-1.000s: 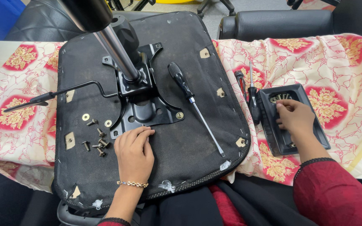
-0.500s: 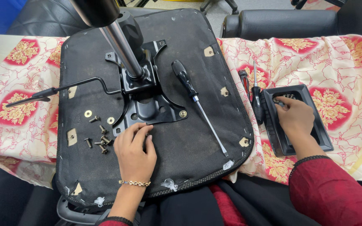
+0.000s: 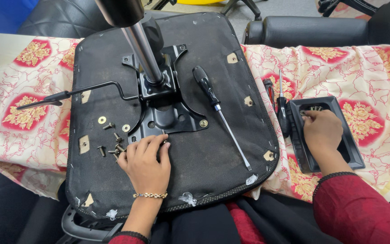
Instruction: The person uses a screwdriver to fasten screws into the underside of an office chair seat, securing the seat to its central gas-lift column. They repeatedly pick up screws and washers, align them with holes in the metal bracket, and tighten them with the screwdriver.
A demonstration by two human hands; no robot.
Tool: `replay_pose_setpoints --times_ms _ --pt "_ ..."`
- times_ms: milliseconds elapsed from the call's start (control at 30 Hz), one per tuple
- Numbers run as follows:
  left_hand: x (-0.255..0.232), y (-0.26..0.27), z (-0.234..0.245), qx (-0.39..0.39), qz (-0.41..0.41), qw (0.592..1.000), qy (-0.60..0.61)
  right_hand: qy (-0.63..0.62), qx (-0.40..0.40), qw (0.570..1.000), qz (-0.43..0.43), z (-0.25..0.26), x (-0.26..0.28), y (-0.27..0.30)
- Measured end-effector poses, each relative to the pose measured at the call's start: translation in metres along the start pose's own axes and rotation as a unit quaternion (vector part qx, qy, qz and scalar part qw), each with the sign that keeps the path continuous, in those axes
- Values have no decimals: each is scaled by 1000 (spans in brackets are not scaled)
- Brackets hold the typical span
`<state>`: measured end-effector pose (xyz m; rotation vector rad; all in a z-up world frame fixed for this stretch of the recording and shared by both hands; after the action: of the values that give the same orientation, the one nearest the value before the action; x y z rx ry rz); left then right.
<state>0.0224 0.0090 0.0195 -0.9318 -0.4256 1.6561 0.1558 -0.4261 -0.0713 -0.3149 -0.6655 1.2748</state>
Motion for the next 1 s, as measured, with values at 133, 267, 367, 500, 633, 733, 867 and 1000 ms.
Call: replay_pose_setpoints --times_ms 133,267,367,500,633,733,867,1000 --pt "0 0 1 -5 1 1000 9 1 -1 1000 11 1 2 -2" --pt "0 1 0 -10 -2 1000 8 -1 63 997 -51 -1 -1 -5" --pt "1 1 -1 -9 -1 1000 6 -7 53 998 -35 -2 -2 -6" --pt "2 3 -2 -14 -3 1000 5 -40 19 999 19 -7 -8 -5" --pt "4 5 -3 -21 -11 1000 7 -63 56 996 -21 -19 -20 -11" --pt "4 5 -2 -40 -12 999 12 -56 57 997 -11 -25 -21 -16" --pt "5 5 -2 -44 12 998 34 -83 -32 996 -16 -9 -7 -13" --pt "3 4 1 -52 -1 998 48 -140 -95 985 -39 19 35 -14"
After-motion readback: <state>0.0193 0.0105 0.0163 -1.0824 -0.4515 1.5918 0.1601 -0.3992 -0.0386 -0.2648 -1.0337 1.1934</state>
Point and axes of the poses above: each hand's wrist, its own y-axis away from the middle knuckle, its own z-axis out of the back of the hand, x = y × z, the point moved 3 cm from there along -y, towards the middle knuckle, and after that the axes turned 15 degrees about -x, right-handed, at the moved point
